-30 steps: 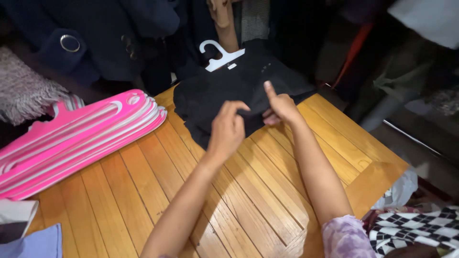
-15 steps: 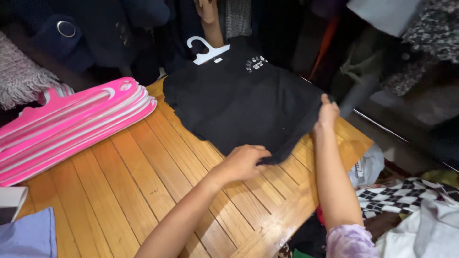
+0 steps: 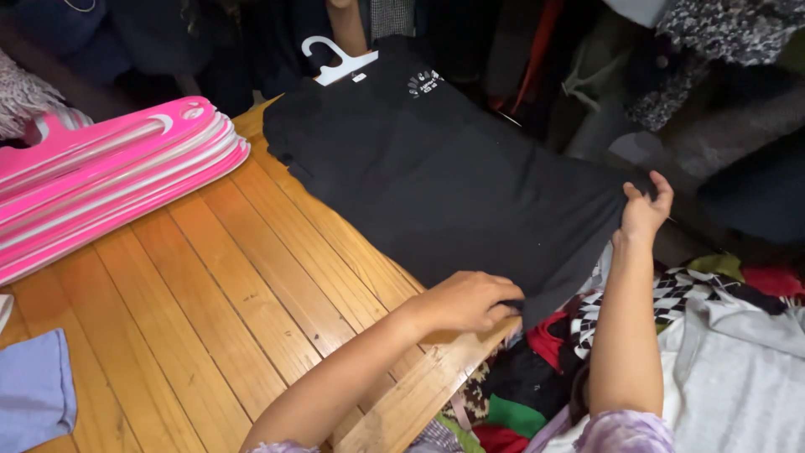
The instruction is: The person folds a black t-shirt on a wooden table and places it on a white hanger. They smooth the shirt and then pick up a floral-patterned shirt from a pile of clothes to begin folding it.
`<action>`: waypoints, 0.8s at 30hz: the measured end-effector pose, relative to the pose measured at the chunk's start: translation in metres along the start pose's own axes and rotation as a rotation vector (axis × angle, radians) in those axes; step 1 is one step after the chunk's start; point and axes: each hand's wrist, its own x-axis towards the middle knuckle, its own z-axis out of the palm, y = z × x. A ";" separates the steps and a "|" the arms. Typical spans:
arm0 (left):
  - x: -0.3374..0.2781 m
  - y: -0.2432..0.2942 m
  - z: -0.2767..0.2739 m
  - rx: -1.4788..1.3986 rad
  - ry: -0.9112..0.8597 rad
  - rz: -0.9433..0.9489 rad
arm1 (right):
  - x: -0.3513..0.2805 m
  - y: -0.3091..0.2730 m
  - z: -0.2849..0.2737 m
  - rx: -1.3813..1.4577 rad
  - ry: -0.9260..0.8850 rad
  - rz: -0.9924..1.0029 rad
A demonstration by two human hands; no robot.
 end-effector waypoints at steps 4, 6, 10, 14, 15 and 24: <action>0.002 0.001 0.021 -0.039 -0.060 0.028 | 0.009 0.013 -0.023 -0.168 0.095 -0.266; 0.005 -0.002 0.027 -0.044 -0.103 0.069 | -0.007 0.001 -0.026 -0.355 0.180 -0.467; -0.011 0.004 -0.015 -0.105 -0.244 -0.101 | -0.060 -0.040 -0.020 -1.009 0.275 -0.258; -0.014 -0.099 -0.007 0.218 0.288 -0.129 | -0.087 -0.044 0.021 -1.384 -0.080 -0.527; -0.019 -0.124 -0.010 0.425 0.393 -0.259 | -0.094 -0.041 0.037 -1.401 -0.194 -0.568; -0.084 -0.184 -0.064 0.547 0.624 -0.762 | -0.228 -0.014 0.248 -1.168 -1.080 -0.711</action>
